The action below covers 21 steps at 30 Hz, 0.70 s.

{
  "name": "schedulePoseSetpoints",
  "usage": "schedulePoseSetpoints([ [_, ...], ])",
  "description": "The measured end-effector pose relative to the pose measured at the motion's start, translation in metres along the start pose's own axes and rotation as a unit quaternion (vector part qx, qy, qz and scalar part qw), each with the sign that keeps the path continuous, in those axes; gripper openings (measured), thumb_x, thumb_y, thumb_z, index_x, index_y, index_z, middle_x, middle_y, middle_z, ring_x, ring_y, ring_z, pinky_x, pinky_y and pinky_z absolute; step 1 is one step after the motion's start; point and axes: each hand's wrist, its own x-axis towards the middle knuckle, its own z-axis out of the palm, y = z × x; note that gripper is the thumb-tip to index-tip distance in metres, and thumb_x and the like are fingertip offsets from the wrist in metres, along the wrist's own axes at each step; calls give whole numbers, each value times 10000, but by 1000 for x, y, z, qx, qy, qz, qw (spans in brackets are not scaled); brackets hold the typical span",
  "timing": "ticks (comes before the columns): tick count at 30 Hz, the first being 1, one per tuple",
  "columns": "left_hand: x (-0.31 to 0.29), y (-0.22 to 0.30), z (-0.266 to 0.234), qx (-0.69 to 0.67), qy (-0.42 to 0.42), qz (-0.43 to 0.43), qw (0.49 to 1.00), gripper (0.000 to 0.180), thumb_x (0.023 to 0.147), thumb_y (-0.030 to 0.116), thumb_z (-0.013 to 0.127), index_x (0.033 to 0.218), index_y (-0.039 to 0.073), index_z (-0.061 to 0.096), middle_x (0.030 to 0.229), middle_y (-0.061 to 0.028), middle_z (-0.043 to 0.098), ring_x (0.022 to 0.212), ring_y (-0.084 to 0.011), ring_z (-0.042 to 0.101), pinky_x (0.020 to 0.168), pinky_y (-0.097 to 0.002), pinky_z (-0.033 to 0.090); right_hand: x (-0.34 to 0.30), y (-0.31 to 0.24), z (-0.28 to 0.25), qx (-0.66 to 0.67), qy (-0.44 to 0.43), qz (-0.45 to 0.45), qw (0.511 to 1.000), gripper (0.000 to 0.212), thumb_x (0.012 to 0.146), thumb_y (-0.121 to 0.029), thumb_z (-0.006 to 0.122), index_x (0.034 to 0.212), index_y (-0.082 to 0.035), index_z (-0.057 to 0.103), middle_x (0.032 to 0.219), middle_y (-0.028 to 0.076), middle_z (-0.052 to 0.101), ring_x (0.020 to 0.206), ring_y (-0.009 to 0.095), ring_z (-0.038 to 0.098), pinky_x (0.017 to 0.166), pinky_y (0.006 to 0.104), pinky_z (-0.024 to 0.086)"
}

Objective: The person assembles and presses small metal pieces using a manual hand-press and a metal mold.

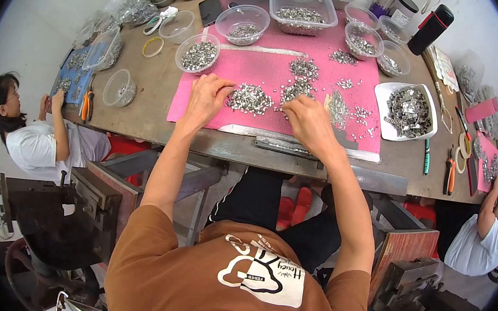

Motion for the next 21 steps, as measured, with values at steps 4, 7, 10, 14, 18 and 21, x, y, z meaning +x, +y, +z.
schedulePoseSetpoints([
  [4, -10, -5, -8, 0, 5, -29, 1000, 158, 903, 172, 711, 1027, 102, 780, 870, -53, 645, 880, -261, 594, 840, -401, 415, 39, 6, 32, 13, -13, 9, 1000, 125, 928, -83, 645, 960, 1, 732, 893, 163, 645, 847, 380, 649, 784, 477, 524],
  [7, -16, -4, -10, -16, 17, -32, 999, 141, 856, 171, 751, 981, 112, 781, 858, -61, 628, 889, -270, 592, 839, -430, 400, 56, 8, 50, 3, -14, 0, 1000, 131, 924, -85, 643, 966, -1, 734, 900, 174, 645, 872, 383, 650, 799, 479, 529],
  [10, -18, 2, -11, -11, 3, -40, 999, 176, 884, 192, 741, 1036, 111, 782, 881, -47, 630, 912, -250, 587, 884, -410, 388, 65, 3, 56, -10, -12, -9, 1000, 131, 912, -77, 643, 968, -3, 735, 904, 179, 641, 889, 383, 646, 804, 479, 530],
  [14, -20, 2, -10, -22, -2, -32, 999, 181, 875, 198, 753, 1030, 108, 777, 905, -47, 635, 931, -249, 588, 893, -412, 387, 70, -8, 66, -29, -23, -32, 999, 141, 896, -70, 635, 975, -16, 739, 896, 169, 632, 873, 361, 633, 798, 471, 523],
  [18, -23, 0, -5, -42, 26, -35, 998, 155, 878, 161, 742, 1022, 107, 766, 908, -47, 646, 924, -245, 599, 914, -410, 383, 74, -13, 93, -73, -13, -84, 994, 112, 849, -79, 642, 917, -47, 725, 880, 141, 626, 873, 310, 616, 785, 436, 489],
  [21, -23, -6, -2, -44, 40, -41, 997, 150, 880, 140, 735, 1024, 109, 762, 899, -43, 648, 912, -246, 604, 922, -413, 380, 76, -25, 102, -129, -24, -102, 986, 84, 834, -82, 646, 881, -43, 705, 885, 123, 628, 907, 297, 608, 800, 428, 471],
])
